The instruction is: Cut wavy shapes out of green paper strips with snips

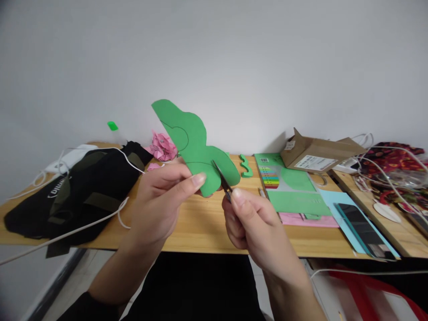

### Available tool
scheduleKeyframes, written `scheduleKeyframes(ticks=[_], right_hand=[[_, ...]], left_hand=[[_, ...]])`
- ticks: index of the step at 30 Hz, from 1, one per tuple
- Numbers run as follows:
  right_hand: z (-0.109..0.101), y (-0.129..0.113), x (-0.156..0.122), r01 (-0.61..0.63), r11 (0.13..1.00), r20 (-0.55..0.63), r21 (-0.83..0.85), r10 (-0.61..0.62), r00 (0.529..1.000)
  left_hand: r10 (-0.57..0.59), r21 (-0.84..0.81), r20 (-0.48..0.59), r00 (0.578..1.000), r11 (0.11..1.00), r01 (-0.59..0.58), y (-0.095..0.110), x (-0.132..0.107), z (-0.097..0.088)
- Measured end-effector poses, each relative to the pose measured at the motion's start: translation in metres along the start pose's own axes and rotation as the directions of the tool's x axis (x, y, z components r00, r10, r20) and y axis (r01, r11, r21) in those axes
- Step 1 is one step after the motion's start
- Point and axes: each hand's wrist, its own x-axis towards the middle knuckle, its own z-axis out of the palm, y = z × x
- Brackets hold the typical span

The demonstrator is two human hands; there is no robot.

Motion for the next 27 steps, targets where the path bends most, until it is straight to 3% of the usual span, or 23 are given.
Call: scheduleKeyframes(ticks=[19,27], right_hand=[[-0.0002,-0.0016,-0.0012,0.008,0.999,0.019,-0.041,-0.007,1.000],[-0.0065,-0.0013,-0.0023,-0.024,0.997,0.020,-0.071,0.026,0.999]], left_hand=[[0.014,-0.036,0.014,1.000,0.999,-0.014,-0.0002,0.0008,-0.0017],[-0.034,0.060,0.088,0.996,0.998,0.028,0.0060,0.0032,-0.0096]])
